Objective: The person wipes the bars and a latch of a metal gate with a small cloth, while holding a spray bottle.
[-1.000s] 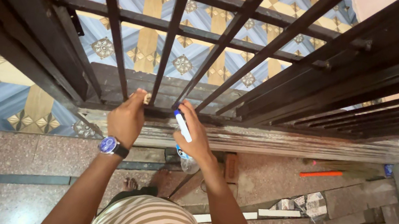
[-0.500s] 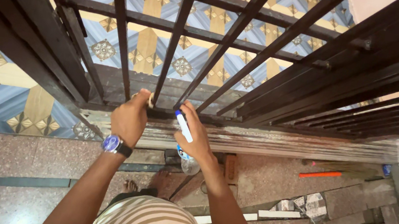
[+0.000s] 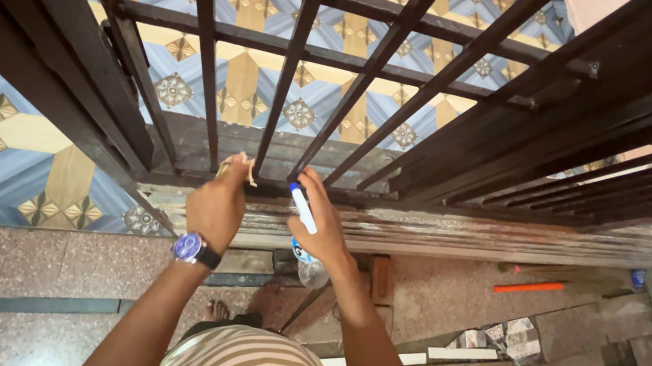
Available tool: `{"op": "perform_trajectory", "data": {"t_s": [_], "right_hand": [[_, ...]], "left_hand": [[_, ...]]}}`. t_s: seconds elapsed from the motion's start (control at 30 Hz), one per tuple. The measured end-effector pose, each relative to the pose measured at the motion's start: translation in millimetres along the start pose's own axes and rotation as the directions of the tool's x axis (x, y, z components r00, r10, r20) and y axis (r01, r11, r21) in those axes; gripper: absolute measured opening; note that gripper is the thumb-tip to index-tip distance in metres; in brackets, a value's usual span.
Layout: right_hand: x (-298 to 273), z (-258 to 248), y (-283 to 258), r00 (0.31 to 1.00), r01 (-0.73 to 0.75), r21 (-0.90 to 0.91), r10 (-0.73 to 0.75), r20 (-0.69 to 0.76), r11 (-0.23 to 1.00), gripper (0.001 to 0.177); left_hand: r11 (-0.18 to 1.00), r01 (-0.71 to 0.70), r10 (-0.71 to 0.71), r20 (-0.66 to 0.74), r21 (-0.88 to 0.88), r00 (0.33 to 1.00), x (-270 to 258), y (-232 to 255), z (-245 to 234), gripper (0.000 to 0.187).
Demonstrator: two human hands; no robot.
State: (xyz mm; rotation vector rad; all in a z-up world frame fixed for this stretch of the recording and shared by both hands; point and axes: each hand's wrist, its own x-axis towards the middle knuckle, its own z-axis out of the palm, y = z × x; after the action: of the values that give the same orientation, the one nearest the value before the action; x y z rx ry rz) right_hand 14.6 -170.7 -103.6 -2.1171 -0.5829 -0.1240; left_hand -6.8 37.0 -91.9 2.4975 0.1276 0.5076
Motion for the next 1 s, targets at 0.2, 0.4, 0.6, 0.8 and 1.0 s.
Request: {"op": "perform_trajectory", "data": {"t_s": [0.2, 0.4, 0.6, 0.8, 1.0], "right_hand": [[-0.2, 5.2, 6.1, 1.000, 0.004, 0.002, -0.004, -0.023, 1.000, 0.073], [-1.8, 8.8, 2.6, 0.997, 0.010, -0.055, -0.014, -0.077, 0.998, 0.073], [6.2, -3.6, -38.5, 0.974, -0.227, 0.048, 0.226, 0.025, 0.973, 0.072], [3.9, -1.6, -24.4, 0.999, -0.046, 0.086, 0.048, -0.022, 0.995, 0.073], [-4.5, 3.4, 14.6, 0.996, 0.087, 0.037, -0.087, 0.013, 0.996, 0.077]], "left_hand": [[0.999, -0.029, 0.029, -0.007, -0.042, 1.000, 12.6, -6.5, 1.5, 0.027], [0.997, -0.070, 0.066, -0.107, -0.033, 0.992, 15.1, -0.3, 9.5, 0.022], [0.998, -0.046, 0.047, -0.022, 0.047, 0.999, 2.3, 0.5, -1.7, 0.022], [0.990, -0.139, 0.140, -0.048, 0.021, 0.989, -0.6, -5.4, -5.9, 0.028], [0.991, -0.120, 0.119, 0.029, 0.063, 0.992, -7.9, -11.7, -9.7, 0.032]]}}
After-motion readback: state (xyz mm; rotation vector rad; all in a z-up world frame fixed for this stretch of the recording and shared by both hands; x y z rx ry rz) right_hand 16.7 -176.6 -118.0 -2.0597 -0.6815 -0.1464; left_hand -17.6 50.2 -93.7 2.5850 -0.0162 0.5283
